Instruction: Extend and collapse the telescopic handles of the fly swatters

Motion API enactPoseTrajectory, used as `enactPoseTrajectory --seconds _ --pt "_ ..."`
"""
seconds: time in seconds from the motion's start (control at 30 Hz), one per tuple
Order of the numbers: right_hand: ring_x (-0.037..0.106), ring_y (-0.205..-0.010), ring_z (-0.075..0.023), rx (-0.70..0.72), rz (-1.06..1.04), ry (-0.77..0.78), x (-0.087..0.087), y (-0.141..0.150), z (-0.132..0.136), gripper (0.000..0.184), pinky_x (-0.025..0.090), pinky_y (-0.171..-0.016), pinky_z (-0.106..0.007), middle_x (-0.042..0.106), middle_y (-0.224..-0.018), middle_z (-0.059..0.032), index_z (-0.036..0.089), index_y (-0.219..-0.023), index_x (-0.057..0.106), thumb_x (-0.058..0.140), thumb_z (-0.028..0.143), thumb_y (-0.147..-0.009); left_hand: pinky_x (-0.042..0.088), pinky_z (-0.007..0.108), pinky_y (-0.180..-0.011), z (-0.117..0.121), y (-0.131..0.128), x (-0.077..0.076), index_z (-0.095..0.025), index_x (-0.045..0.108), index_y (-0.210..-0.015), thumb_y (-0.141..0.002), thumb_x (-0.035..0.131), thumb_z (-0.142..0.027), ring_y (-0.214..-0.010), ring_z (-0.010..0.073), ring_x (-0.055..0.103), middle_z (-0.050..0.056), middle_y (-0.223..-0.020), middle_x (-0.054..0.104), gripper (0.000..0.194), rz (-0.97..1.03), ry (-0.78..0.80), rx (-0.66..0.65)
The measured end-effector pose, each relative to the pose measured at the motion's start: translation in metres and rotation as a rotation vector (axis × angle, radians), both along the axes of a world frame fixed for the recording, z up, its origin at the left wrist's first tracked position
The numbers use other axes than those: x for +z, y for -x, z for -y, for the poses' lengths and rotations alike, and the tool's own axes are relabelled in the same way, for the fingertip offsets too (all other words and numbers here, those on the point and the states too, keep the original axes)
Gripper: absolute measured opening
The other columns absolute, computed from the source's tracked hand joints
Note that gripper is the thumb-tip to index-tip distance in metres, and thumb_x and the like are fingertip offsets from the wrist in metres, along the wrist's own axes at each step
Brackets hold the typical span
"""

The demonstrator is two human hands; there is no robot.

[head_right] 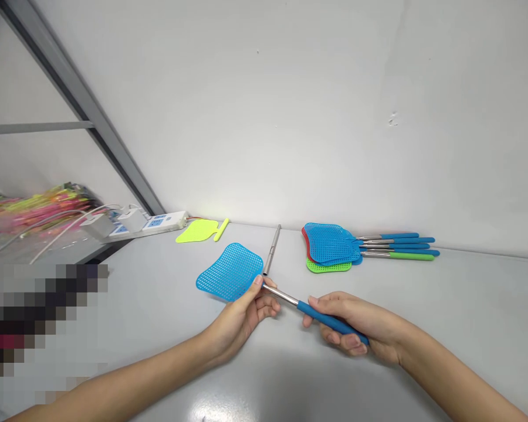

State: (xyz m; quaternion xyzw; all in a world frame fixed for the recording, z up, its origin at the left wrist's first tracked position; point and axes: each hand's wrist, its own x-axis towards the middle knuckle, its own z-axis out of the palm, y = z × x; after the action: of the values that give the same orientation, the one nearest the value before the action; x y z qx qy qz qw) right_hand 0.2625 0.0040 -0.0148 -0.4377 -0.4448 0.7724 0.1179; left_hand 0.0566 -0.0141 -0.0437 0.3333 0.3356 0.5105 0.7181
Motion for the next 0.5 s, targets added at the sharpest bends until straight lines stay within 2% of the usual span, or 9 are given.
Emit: enactPoseTrajectory --seconds 0.13,0.27,0.37,0.5 --pt "0.03 -0.035 -0.0011 0.025 0.046 -0.157 -0.003 -0.006 -0.007 0.033 0.023 -0.035 -0.014 0.051 -0.059 0.0023 0.015 -0.087 0.051 0.053 0.046 -0.076 0.043 0.026 -0.067 -0.001 0.0 0.0 -0.014 0.055 -0.085 -0.083 0.046 -0.038 -0.064 0.0123 0.056 0.002 -0.069 0.055 0.025 0.014 0.012 0.02" --pt "0.031 -0.041 -0.002 0.017 0.057 -0.219 -0.001 -0.014 -0.014 0.03 0.026 -0.04 -0.015 0.051 -0.066 0.0015 0.015 -0.091 0.051 0.057 0.04 -0.075 0.044 0.027 -0.069 -0.003 0.002 0.0 -0.013 0.057 -0.087 -0.082 0.047 -0.033 -0.068 0.0142 0.059 0.005 -0.075 0.059 0.023 0.051 0.01 0.032" --pt "0.029 -0.042 -0.002 -0.038 0.101 -0.284 0.002 -0.02 -0.02 0.027 0.026 -0.041 -0.016 0.051 -0.067 0.001 0.015 -0.081 0.053 0.057 0.041 -0.075 0.045 0.029 -0.071 -0.009 0.006 0.001 -0.011 0.058 -0.092 -0.08 0.049 -0.03 -0.075 0.0182 0.061 0.007 -0.079 0.062 0.023 0.07 0.045 0.053" --pt "0.027 -0.043 -0.0035 -0.178 0.118 -0.323 0.002 -0.031 -0.027 0.03 0.025 -0.04 -0.015 0.041 -0.053 0.0042 0.015 -0.065 0.05 0.059 0.042 -0.072 0.047 0.033 -0.074 -0.021 0.013 0.002 -0.01 0.059 -0.085 -0.078 0.051 -0.029 -0.078 0.0216 0.062 0.01 -0.082 0.064 0.022 0.029 0.059 0.214"
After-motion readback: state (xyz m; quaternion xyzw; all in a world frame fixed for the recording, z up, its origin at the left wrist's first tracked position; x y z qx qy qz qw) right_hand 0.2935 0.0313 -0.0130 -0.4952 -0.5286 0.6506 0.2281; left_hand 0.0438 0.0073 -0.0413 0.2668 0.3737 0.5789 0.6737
